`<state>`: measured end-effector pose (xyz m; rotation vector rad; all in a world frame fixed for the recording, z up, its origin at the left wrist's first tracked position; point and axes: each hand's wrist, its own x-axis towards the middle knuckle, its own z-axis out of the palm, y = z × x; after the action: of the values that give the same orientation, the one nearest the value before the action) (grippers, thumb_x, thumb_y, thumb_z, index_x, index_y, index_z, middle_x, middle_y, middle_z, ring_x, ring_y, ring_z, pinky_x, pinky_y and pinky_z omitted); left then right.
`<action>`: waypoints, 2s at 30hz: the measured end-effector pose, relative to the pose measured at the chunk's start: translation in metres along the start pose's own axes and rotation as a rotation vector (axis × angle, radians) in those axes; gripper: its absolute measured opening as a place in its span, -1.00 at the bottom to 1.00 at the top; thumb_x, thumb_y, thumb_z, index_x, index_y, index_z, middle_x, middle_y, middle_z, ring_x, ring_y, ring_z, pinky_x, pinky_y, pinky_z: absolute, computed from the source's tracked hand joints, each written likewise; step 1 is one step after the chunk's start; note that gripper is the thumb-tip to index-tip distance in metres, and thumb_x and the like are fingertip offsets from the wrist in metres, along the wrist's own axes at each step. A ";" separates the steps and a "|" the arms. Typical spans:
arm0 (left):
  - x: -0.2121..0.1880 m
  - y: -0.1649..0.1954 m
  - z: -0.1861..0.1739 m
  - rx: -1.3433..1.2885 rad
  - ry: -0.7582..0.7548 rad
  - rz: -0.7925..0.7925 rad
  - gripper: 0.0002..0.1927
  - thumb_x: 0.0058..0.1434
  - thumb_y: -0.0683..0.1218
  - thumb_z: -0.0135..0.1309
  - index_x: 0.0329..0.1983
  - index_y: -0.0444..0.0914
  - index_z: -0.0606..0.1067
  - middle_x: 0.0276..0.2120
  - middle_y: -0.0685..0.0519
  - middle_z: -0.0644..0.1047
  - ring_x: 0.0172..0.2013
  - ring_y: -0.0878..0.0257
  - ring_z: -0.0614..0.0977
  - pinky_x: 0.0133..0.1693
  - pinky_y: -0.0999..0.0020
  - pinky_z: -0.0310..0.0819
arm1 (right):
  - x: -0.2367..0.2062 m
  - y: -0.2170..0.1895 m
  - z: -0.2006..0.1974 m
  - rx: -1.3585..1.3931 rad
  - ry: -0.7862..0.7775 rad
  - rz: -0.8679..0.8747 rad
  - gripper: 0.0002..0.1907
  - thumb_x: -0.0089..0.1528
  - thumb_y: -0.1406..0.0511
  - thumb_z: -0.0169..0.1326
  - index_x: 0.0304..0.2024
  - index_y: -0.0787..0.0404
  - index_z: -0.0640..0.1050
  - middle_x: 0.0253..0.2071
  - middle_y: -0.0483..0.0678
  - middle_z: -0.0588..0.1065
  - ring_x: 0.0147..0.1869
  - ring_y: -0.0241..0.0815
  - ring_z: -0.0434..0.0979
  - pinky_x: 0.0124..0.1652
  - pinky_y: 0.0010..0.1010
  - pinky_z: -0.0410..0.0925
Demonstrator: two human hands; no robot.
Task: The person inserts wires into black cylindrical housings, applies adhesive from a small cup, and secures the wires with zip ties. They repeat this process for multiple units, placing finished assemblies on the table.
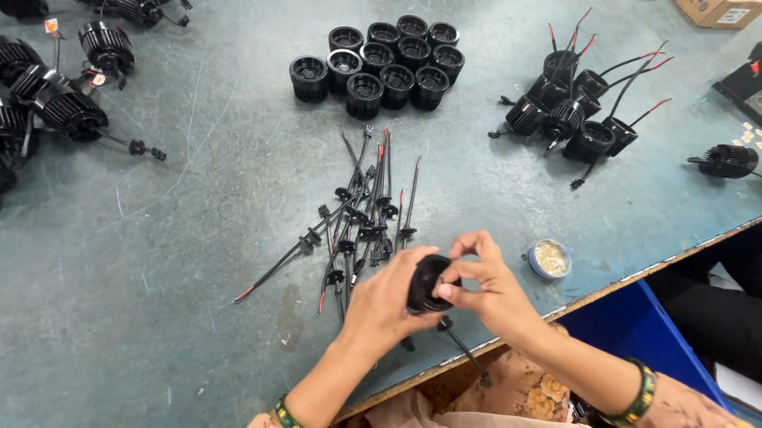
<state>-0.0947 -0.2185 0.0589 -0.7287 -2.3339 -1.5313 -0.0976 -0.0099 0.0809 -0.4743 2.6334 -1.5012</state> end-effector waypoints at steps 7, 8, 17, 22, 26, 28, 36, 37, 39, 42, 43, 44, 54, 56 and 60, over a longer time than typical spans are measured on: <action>-0.007 0.000 -0.007 -0.008 -0.026 0.069 -0.16 -0.12 -0.08 0.44 0.27 -0.12 0.36 0.06 0.04 0.57 -0.04 0.03 0.68 -0.14 0.22 0.58 | -0.023 -0.004 0.002 0.198 0.032 0.172 -0.95 0.12 0.37 0.27 -0.39 0.22 0.65 -0.10 -0.10 0.19 0.14 -0.15 0.24 0.23 -0.31 0.09; -0.005 -0.002 -0.010 0.000 -0.004 0.051 -0.16 -0.14 -0.08 0.44 0.26 -0.13 0.36 0.06 0.03 0.57 -0.05 0.03 0.68 -0.14 0.22 0.58 | -0.027 -0.008 -0.001 0.181 0.036 0.163 -0.96 0.12 0.37 0.27 -0.39 0.22 0.65 -0.09 -0.10 0.21 0.14 -0.17 0.24 0.22 -0.32 0.11; -0.002 0.000 -0.018 0.011 0.051 0.119 -0.13 -0.16 -0.12 0.44 0.27 -0.16 0.35 0.08 0.01 0.55 0.04 0.02 0.64 -0.01 0.24 0.56 | -0.061 -0.024 -0.020 0.391 0.039 0.113 -0.94 0.26 0.39 0.14 -0.30 0.27 0.61 0.03 -0.06 0.30 0.05 -0.23 0.30 -0.03 -0.39 0.25; -0.007 -0.002 -0.011 0.010 0.070 0.179 -0.13 -0.18 -0.13 0.42 0.27 -0.21 0.33 0.09 -0.05 0.52 0.08 -0.05 0.59 0.06 0.17 0.52 | -0.057 -0.020 -0.004 0.553 0.001 0.021 -0.90 0.30 0.38 0.05 -0.22 0.29 0.56 -0.02 0.09 0.57 -0.36 -0.25 0.55 -0.39 -0.52 0.38; -0.005 -0.008 -0.013 0.079 0.063 0.203 -0.10 -0.20 -0.06 0.50 0.24 -0.21 0.34 0.08 -0.02 0.54 0.02 0.02 0.58 0.04 0.10 0.38 | -0.053 -0.024 0.007 0.582 0.022 0.102 -0.88 0.34 0.37 0.01 -0.21 0.30 0.55 -0.20 0.06 0.56 -0.41 -0.29 0.46 -0.40 -0.49 0.37; -0.003 -0.012 -0.019 0.195 0.062 0.273 -0.07 -0.27 -0.04 0.51 0.21 -0.20 0.34 0.07 0.01 0.55 -0.01 0.08 0.58 0.07 0.04 0.32 | -0.058 -0.028 0.012 0.549 0.079 0.324 -0.89 0.32 0.37 0.04 -0.23 0.30 0.56 -0.33 0.04 0.53 -0.51 -0.33 0.32 -0.49 -0.54 0.23; -0.005 -0.007 -0.012 0.289 0.105 0.434 -0.08 -0.24 -0.04 0.47 0.23 -0.17 0.31 0.07 0.06 0.55 0.08 0.17 0.61 0.36 -0.09 0.18 | -0.106 -0.045 0.008 0.510 0.129 0.102 -0.83 0.33 0.36 0.07 -0.35 0.34 0.51 -0.35 -0.03 0.50 -0.27 -0.31 0.41 -0.23 -0.49 0.29; -0.006 -0.007 -0.012 0.284 0.090 0.425 -0.07 -0.25 -0.04 0.47 0.23 -0.17 0.31 0.06 0.06 0.55 0.06 0.18 0.62 0.37 -0.10 0.16 | -0.112 -0.045 0.009 0.490 0.134 0.045 -0.82 0.34 0.36 0.08 -0.35 0.34 0.50 -0.36 -0.03 0.50 -0.24 -0.29 0.44 -0.17 -0.47 0.33; -0.008 -0.008 -0.013 0.289 0.094 0.435 -0.09 -0.20 -0.01 0.47 0.23 -0.17 0.30 0.06 0.06 0.54 0.07 0.17 0.62 0.38 -0.11 0.14 | -0.124 -0.044 0.007 0.530 0.154 0.098 -0.84 0.31 0.38 0.09 -0.36 0.36 0.51 -0.36 0.00 0.50 -0.27 -0.27 0.43 -0.20 -0.46 0.31; -0.010 -0.010 -0.014 0.282 0.113 0.427 -0.11 -0.14 0.02 0.49 0.24 -0.17 0.29 0.05 0.07 0.54 0.07 0.18 0.62 0.40 -0.11 0.14 | -0.134 -0.043 0.005 0.598 0.167 0.085 -0.85 0.30 0.40 0.10 -0.35 0.39 0.52 -0.33 0.03 0.49 -0.25 -0.24 0.42 -0.19 -0.43 0.31; -0.010 -0.010 -0.014 0.275 0.123 0.422 -0.12 -0.12 0.03 0.49 0.24 -0.17 0.29 0.05 0.08 0.54 0.07 0.19 0.62 0.40 -0.11 0.15 | -0.135 -0.044 0.002 0.620 0.169 0.064 -0.85 0.30 0.40 0.10 -0.34 0.40 0.52 -0.31 0.04 0.49 -0.24 -0.23 0.43 -0.18 -0.43 0.31; -0.010 -0.010 -0.014 0.256 0.111 0.409 -0.11 -0.12 0.02 0.49 0.24 -0.18 0.29 0.06 0.07 0.54 0.08 0.18 0.62 0.40 -0.11 0.14 | -0.133 -0.044 -0.001 0.654 0.177 0.075 -0.83 0.34 0.39 0.09 -0.32 0.42 0.52 -0.31 0.09 0.50 -0.30 -0.26 0.38 -0.24 -0.44 0.27; -0.015 0.001 -0.011 0.014 0.026 0.188 0.06 -0.07 0.21 0.41 0.37 -0.34 0.18 0.18 -0.10 0.50 0.20 0.00 0.52 0.31 -0.11 0.12 | -0.023 -0.072 -0.048 0.643 0.332 -0.282 -0.81 0.46 0.31 0.08 -0.15 0.34 0.44 -0.18 0.06 0.50 -0.16 -0.14 0.51 -0.12 -0.34 0.42; -0.014 -0.004 -0.013 0.041 0.005 0.100 -0.03 0.03 0.19 0.36 0.37 -0.34 0.22 0.21 -0.11 0.48 0.23 -0.02 0.48 0.29 -0.06 0.16 | 0.010 -0.075 -0.068 0.613 0.377 -0.239 -0.82 0.46 0.32 0.08 -0.14 0.34 0.46 -0.17 0.07 0.52 -0.18 -0.16 0.52 -0.17 -0.36 0.42; -0.018 -0.012 -0.007 0.220 -0.150 -0.049 -0.27 0.10 0.13 0.31 0.24 -0.28 0.36 0.19 -0.11 0.45 0.25 -0.03 0.41 0.27 -0.06 0.12 | 0.067 -0.062 -0.117 0.376 0.457 -0.151 -0.85 0.46 0.33 0.09 -0.16 0.33 0.53 -0.24 0.02 0.57 -0.29 -0.26 0.54 -0.25 -0.47 0.44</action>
<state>-0.0865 -0.2337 0.0440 -0.7586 -2.5959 -1.2488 -0.1719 0.0368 0.2004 -0.3326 2.5519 -2.3344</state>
